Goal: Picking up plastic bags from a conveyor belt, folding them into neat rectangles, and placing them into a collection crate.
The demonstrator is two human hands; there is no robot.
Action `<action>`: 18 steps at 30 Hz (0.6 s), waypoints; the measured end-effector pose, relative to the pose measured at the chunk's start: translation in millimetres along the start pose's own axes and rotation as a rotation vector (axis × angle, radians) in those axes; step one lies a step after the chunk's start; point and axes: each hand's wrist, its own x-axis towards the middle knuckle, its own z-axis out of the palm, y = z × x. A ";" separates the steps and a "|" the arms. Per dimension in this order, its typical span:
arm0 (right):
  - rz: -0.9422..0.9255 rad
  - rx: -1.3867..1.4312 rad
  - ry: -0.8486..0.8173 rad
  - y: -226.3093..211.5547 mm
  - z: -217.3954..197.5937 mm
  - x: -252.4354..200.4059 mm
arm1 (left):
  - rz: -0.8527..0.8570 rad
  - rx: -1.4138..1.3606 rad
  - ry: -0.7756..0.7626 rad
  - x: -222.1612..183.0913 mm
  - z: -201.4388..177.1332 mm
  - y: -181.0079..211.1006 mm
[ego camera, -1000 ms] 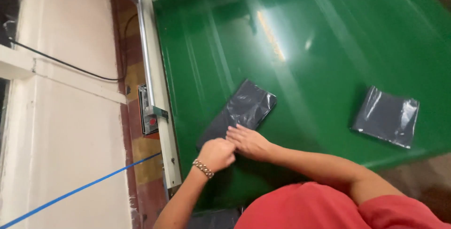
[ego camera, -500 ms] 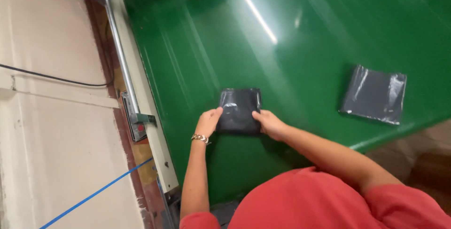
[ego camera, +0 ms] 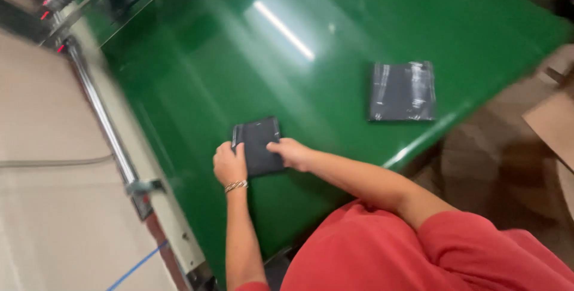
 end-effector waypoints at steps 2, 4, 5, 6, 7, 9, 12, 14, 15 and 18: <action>-0.154 -0.277 -0.042 6.2 -5.2 -8.1 | 0.112 -0.004 0.017 0.2 -7.4 1.9; -0.300 -0.243 -0.020 36.6 -30.7 11.8 | 0.240 -0.054 0.105 -8.0 -9.4 6.1; -0.437 -0.222 -0.015 48.3 -43.4 23.4 | 0.346 -0.097 0.200 -9.4 -10.3 9.2; -0.450 -0.216 -0.004 18.2 -46.9 -7.4 | 0.362 -0.105 0.202 -8.1 -22.9 31.1; -0.550 -0.321 0.092 -4.1 -48.2 -41.8 | 0.373 -0.160 0.232 -13.6 -38.2 48.5; -0.642 -0.424 0.199 -41.3 -53.8 -99.6 | 0.388 -0.217 0.253 -20.5 -56.9 90.0; -0.897 -0.471 0.392 -95.9 -82.0 -156.1 | 0.321 -0.445 0.258 -15.0 -56.1 177.8; -1.012 -0.617 0.672 -123.4 -111.6 -179.8 | 0.130 -0.481 0.086 -11.4 -50.9 239.1; -1.007 -0.619 0.681 -133.4 -131.8 -184.6 | 0.131 -0.486 0.077 -10.7 -40.3 265.3; -0.981 -0.756 0.940 -150.1 -190.7 -187.4 | 0.033 -0.461 -0.205 -11.3 -8.1 330.0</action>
